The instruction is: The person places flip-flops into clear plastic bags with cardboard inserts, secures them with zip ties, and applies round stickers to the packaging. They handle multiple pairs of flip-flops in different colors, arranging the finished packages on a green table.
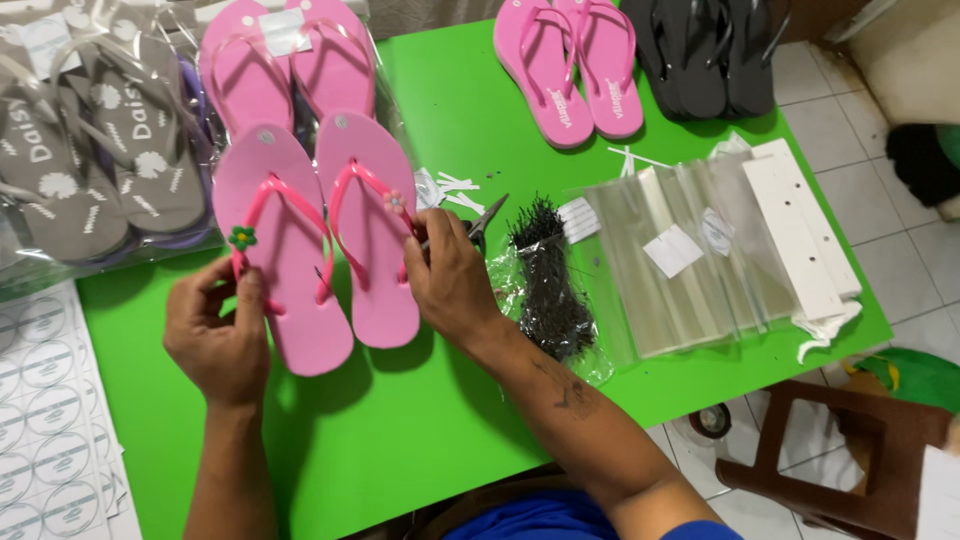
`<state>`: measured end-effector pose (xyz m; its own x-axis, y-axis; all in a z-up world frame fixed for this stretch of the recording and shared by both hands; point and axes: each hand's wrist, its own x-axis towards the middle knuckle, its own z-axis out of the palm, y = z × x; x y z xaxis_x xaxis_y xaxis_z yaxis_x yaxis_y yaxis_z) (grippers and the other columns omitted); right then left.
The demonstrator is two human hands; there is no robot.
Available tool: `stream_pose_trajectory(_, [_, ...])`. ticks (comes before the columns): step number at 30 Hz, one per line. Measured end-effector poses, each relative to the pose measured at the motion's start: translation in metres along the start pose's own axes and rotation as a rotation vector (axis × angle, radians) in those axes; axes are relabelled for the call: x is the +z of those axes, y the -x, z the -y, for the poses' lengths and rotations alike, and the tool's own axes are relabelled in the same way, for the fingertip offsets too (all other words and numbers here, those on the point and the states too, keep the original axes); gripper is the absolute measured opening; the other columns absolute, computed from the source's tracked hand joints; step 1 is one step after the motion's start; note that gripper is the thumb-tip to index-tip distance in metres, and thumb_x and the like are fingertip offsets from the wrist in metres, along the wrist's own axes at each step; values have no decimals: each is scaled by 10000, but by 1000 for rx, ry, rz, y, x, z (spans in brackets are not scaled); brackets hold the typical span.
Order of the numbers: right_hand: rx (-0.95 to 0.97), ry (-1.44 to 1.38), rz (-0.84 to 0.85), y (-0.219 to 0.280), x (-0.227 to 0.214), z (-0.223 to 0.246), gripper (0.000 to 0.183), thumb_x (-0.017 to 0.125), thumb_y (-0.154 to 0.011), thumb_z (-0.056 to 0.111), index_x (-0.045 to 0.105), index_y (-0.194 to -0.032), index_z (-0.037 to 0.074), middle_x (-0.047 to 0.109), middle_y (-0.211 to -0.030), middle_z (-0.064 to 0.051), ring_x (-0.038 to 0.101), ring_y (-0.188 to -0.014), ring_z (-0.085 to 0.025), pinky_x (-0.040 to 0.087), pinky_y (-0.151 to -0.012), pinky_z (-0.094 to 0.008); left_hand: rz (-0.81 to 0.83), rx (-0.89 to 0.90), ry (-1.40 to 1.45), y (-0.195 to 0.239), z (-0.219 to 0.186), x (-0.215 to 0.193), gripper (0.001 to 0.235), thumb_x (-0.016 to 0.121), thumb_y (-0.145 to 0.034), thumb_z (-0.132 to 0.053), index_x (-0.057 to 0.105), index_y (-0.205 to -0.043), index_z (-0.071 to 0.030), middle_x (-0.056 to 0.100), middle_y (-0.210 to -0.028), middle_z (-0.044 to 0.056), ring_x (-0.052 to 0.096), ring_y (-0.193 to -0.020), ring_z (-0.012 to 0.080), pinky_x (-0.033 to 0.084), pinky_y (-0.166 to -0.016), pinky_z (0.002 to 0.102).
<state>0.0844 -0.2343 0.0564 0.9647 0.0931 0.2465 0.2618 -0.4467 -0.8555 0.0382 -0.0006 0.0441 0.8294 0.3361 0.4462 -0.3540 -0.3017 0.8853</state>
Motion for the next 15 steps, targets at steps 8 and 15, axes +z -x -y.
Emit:
stream_pose_trajectory(8, [-122,153,-52,-51,-10,10,276,654,-987,139,549,-1196,-7,642,-1026,-158,683,-877,-260,583,-755,-393,29,72,-148,-56,42,24,159,762,-1085,16,680,-1216,51,686,-1147,110,751,-924,177,633,-752,281])
stream_pose_trajectory(15, [-75,192,-124,8,-97,-6,267,711,-978,188,645,-1191,39,694,-1044,-109,704,-873,-194,583,-762,-331,-74,210,-467,-29,40,27,469,851,-1013,-46,576,-1386,24,613,-1307,157,633,-1159,262,539,-977,385])
